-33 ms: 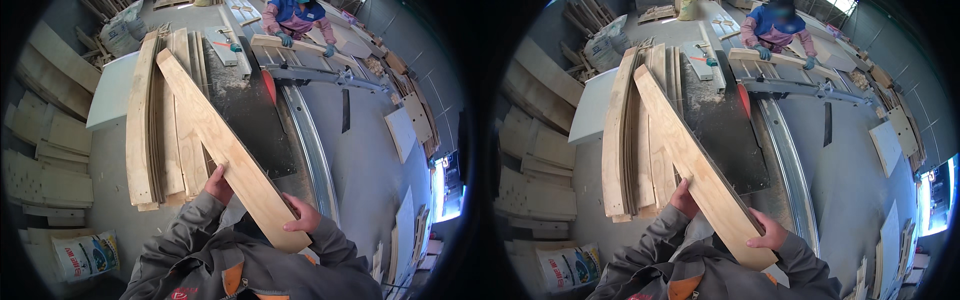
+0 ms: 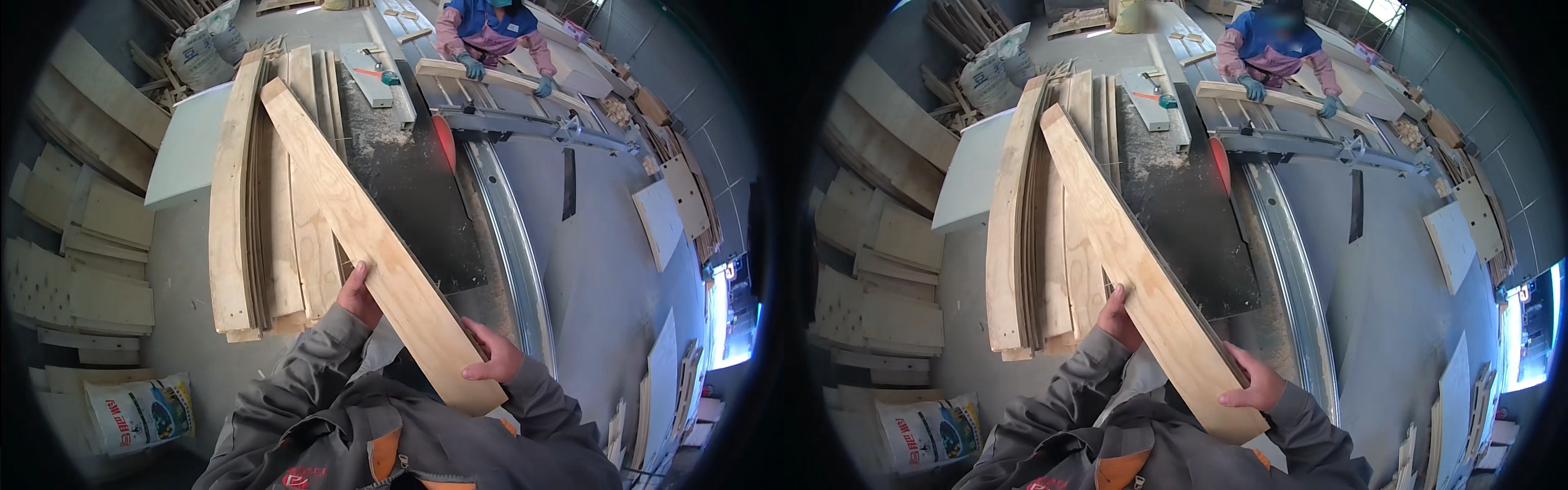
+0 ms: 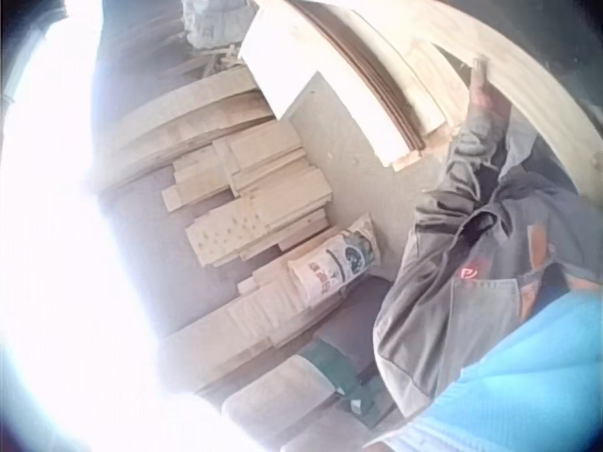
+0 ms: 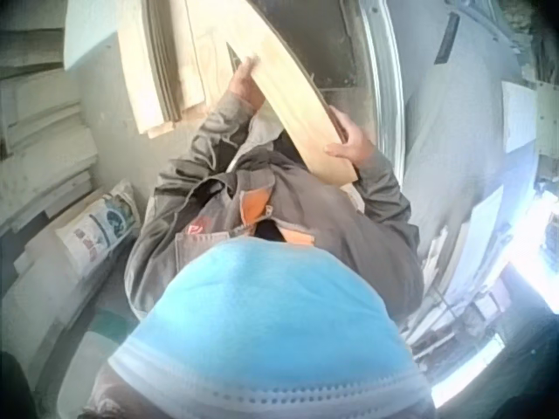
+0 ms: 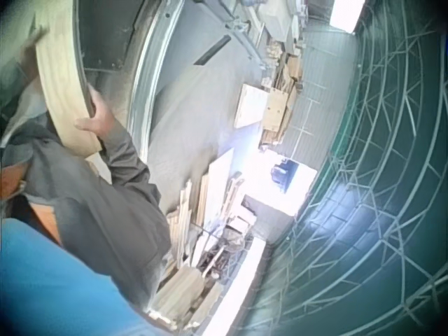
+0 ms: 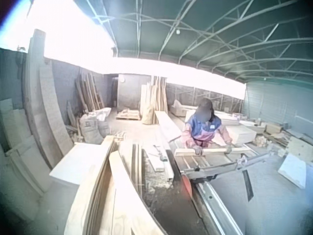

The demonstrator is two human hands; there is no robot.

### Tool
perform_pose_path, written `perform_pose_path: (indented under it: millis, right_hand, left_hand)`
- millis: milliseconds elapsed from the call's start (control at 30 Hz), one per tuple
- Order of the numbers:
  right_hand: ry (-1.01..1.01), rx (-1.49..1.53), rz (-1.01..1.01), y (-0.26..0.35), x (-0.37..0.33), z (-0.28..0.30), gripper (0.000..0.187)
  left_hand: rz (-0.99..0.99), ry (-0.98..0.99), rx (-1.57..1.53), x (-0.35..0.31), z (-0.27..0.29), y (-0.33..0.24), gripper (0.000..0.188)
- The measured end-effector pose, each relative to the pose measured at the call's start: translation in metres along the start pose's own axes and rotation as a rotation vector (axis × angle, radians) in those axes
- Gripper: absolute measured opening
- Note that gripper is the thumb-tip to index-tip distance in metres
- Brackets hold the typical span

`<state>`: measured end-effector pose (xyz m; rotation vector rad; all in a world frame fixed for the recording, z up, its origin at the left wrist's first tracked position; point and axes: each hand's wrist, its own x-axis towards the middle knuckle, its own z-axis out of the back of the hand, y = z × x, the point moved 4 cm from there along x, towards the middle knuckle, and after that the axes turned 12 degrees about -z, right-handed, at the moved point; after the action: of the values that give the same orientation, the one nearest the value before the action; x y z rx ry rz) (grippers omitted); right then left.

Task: The person repeatedly picks up small wood offcuts from the table saw surface and places them into a white plastic bag held in the left hand. The person also briefly handles a longer plank before resuming collection of the offcuts.

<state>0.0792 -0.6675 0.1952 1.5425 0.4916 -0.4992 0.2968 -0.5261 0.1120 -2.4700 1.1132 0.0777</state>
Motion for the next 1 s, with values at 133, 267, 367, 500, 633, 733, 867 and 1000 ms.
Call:
perform_pose_path:
  millis: [133,267,367,500,633,733,867,1000]
  right_hand:
    - [-0.073,-0.227,0.046,-0.027,0.012,0.007,0.102]
    - [-0.286,-0.479,0.035,-0.029,0.01,0.005,0.108]
    - [-0.37,-0.5,-0.003,-0.031,0.006,0.005,0.11]
    - [-0.383,-0.459,0.019,-0.033,0.002,0.004,0.105]
    - [-0.396,-0.391,0.086,-0.053,-0.004,0.004,0.103]
    - [-0.366,-0.375,0.06,-0.057,-0.013,0.003,0.103]
    - [-0.371,-0.338,0.092,-0.054,-0.019,0.002,0.103]
    - [-0.413,-0.235,0.188,-0.056,-0.021,-0.001,0.103]
  left_hand:
    - [0.014,-0.147,0.109,0.013,0.004,0.009,0.058]
    - [-0.067,-0.049,0.128,0.02,0.005,0.016,0.054]
    - [-0.111,-0.1,0.205,0.02,0.001,0.018,0.052]
    - [-0.14,-0.057,0.2,0.015,0.002,0.018,0.052]
    - [-0.078,-0.074,0.199,0.002,-0.003,0.028,0.053]
    - [-0.071,-0.046,0.199,-0.004,-0.002,0.033,0.056]
    - [-0.113,0.023,0.219,-0.01,-0.026,0.026,0.056]
    - [-0.12,0.048,0.29,-0.008,-0.036,0.019,0.052]
